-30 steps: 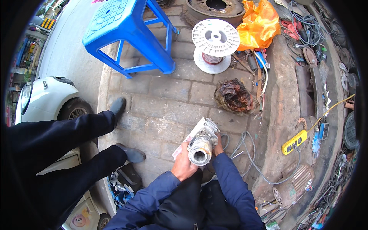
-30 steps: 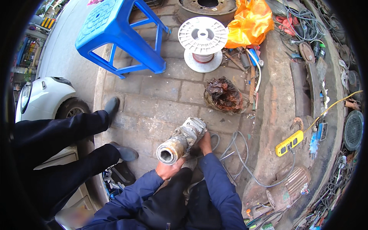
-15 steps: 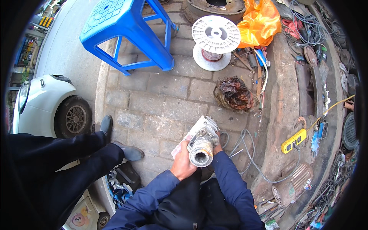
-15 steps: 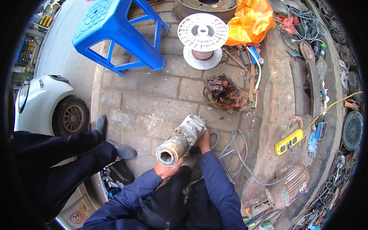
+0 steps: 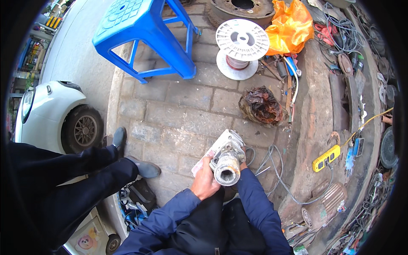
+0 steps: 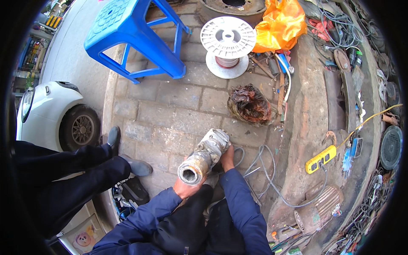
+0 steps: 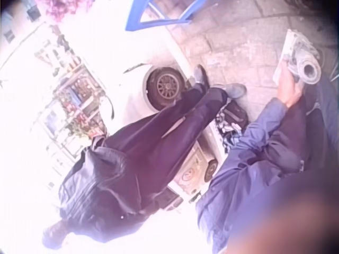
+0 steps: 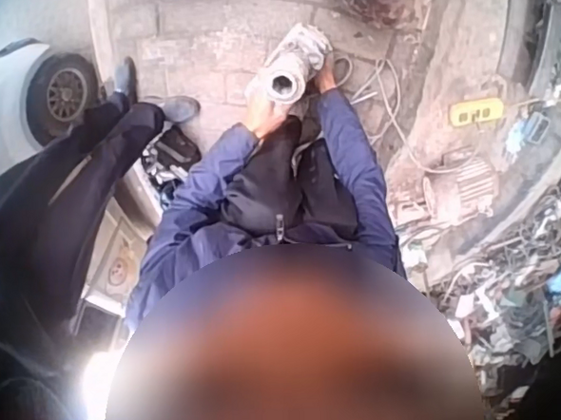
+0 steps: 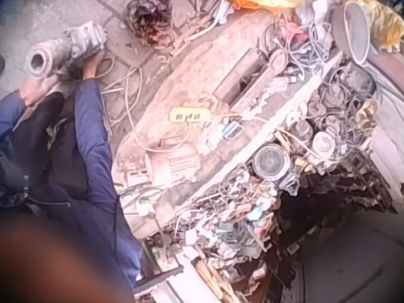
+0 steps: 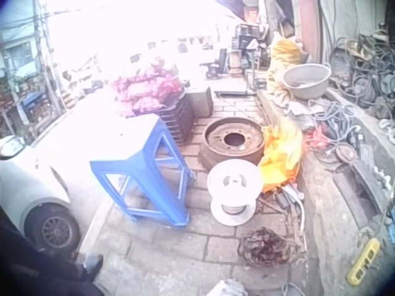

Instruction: The person sits on the ground and repeatedly handles a corded rotary hammer. They pick up a metal rod, insert it into the tool's chuck, and then remove it. The person continues to hold and rotate the tool while another person stands nearby.

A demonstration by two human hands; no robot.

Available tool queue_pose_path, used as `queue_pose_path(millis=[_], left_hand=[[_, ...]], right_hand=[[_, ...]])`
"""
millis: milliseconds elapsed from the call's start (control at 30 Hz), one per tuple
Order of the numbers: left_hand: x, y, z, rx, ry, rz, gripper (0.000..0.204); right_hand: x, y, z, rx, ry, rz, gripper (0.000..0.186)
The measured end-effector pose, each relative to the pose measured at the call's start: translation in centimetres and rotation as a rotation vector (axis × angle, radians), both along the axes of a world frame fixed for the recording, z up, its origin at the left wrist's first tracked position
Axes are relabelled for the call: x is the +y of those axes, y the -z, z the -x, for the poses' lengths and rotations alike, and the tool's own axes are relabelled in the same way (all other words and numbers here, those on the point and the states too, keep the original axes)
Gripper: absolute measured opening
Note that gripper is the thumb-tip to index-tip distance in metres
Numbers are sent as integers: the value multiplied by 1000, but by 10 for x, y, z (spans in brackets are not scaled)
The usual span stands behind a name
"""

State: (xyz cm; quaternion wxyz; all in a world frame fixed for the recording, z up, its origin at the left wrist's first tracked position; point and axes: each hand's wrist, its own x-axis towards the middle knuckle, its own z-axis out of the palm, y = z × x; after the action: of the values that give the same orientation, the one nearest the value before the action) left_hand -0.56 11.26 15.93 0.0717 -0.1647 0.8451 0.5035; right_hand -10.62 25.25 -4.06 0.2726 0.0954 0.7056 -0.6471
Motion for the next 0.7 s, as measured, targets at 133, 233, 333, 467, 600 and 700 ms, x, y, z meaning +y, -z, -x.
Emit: queue_pose_path(millis=[133,233,333,467,600,700], left_hand=[[-5,-1,4,76,-48,-41,72],[-10,0,5,110,-50,-15,58],[-10,3,2,58,-55,-32,62],[-7,7,-3,6,-63,-102,77],[-5,9,-10,-17,-60,-101,89],[-5,11,-9,-18,-77,-137,89]], right_hand=[[0,-7,1,20,-7,-75,41],[-2,-7,1,32,4,-110,41],[0,9,0,21,21,29,40],[7,57,-6,-41,21,206,37],[12,103,-15,-16,-39,83,35],[9,107,-19,-116,81,177,35]])
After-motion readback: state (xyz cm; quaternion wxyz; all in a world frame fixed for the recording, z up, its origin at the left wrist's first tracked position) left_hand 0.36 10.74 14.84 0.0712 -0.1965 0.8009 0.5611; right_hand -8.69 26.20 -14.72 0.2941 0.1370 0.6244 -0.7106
